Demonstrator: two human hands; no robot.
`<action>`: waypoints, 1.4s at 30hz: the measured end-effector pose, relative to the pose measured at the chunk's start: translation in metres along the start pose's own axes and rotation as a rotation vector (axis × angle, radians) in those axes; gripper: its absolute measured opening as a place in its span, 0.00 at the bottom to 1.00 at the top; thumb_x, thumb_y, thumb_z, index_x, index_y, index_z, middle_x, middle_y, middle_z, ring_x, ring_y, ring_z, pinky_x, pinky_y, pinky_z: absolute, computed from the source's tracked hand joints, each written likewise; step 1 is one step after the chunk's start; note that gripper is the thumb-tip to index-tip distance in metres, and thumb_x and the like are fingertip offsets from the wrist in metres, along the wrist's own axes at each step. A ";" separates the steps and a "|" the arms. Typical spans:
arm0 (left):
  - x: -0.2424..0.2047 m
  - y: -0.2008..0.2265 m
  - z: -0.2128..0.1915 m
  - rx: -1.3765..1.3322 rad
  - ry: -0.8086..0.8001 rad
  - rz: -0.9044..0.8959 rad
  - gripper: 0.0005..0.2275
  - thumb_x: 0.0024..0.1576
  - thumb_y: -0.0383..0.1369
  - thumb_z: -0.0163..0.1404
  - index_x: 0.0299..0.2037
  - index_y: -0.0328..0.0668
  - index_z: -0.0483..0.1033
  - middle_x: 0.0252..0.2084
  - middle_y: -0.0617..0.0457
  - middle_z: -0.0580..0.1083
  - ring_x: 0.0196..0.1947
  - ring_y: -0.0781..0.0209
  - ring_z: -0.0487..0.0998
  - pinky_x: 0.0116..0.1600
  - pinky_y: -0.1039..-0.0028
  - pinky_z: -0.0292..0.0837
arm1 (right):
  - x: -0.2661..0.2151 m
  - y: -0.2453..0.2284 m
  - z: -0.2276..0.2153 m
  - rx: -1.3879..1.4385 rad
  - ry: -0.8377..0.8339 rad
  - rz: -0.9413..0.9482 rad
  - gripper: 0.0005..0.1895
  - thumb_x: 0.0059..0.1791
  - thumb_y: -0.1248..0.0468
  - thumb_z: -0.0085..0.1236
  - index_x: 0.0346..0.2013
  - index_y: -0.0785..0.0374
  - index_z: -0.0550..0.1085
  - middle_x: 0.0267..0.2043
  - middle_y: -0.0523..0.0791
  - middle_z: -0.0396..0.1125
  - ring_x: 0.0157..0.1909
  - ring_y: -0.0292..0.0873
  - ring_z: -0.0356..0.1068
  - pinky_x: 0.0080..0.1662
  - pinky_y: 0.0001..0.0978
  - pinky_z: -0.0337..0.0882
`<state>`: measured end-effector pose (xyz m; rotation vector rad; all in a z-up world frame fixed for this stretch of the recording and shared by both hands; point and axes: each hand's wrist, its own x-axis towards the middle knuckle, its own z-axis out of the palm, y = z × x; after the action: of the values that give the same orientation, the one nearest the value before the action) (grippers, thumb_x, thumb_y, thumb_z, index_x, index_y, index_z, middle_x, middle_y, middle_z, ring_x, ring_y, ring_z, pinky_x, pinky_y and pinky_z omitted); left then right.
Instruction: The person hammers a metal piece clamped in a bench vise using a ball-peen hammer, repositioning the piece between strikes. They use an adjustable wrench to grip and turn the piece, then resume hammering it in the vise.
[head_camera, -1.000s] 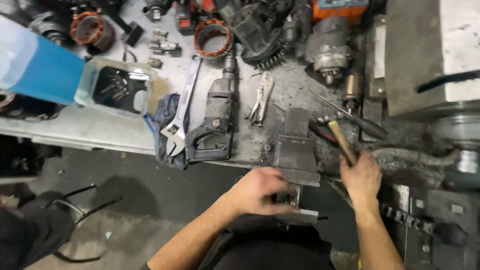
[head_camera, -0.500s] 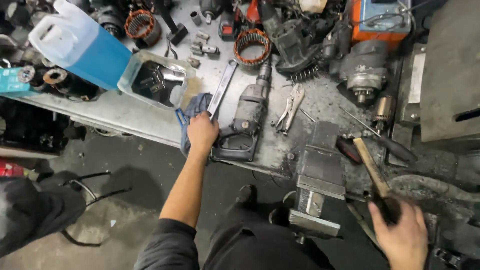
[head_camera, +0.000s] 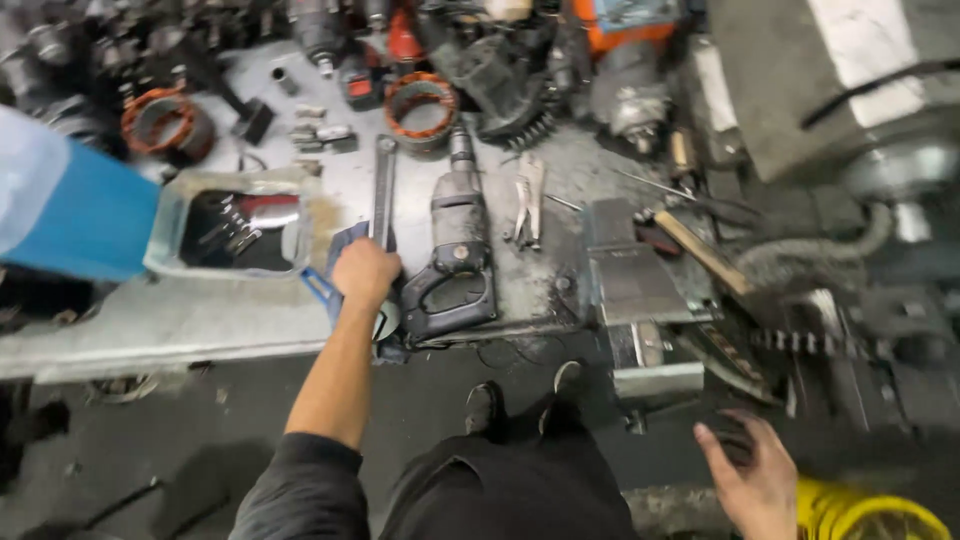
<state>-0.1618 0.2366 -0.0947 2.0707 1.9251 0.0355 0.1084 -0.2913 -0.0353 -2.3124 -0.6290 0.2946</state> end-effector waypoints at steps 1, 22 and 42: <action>-0.002 -0.002 -0.002 -0.002 -0.005 0.005 0.15 0.50 0.37 0.53 0.40 0.33 0.82 0.45 0.33 0.79 0.47 0.36 0.81 0.52 0.53 0.77 | -0.015 0.005 0.002 0.011 -0.009 0.063 0.22 0.46 0.60 0.69 0.51 0.67 0.77 0.41 0.51 0.75 0.40 0.43 0.75 0.43 0.35 0.74; -0.134 -0.036 -0.147 -0.885 -0.831 0.566 0.12 0.48 0.35 0.48 0.19 0.33 0.74 0.19 0.51 0.72 0.19 0.57 0.76 0.26 0.68 0.74 | -0.038 -0.205 0.007 -0.271 0.275 -1.007 0.21 0.49 0.57 0.65 0.54 0.62 0.75 0.63 0.49 0.64 0.65 0.57 0.63 0.66 0.55 0.59; -0.344 0.130 -0.056 -1.231 -1.231 0.599 0.42 0.62 0.67 0.24 0.46 0.30 0.78 0.41 0.43 0.77 0.42 0.55 0.78 0.53 0.63 0.74 | -0.069 -0.094 -0.094 -0.002 -0.835 -0.076 0.20 0.48 0.52 0.63 0.49 0.58 0.79 0.39 0.47 0.72 0.47 0.42 0.73 0.52 0.36 0.72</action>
<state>-0.0815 -0.0940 0.0562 1.1344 0.2755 0.0443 0.0516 -0.3229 0.0995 -2.0989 -1.1005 1.2484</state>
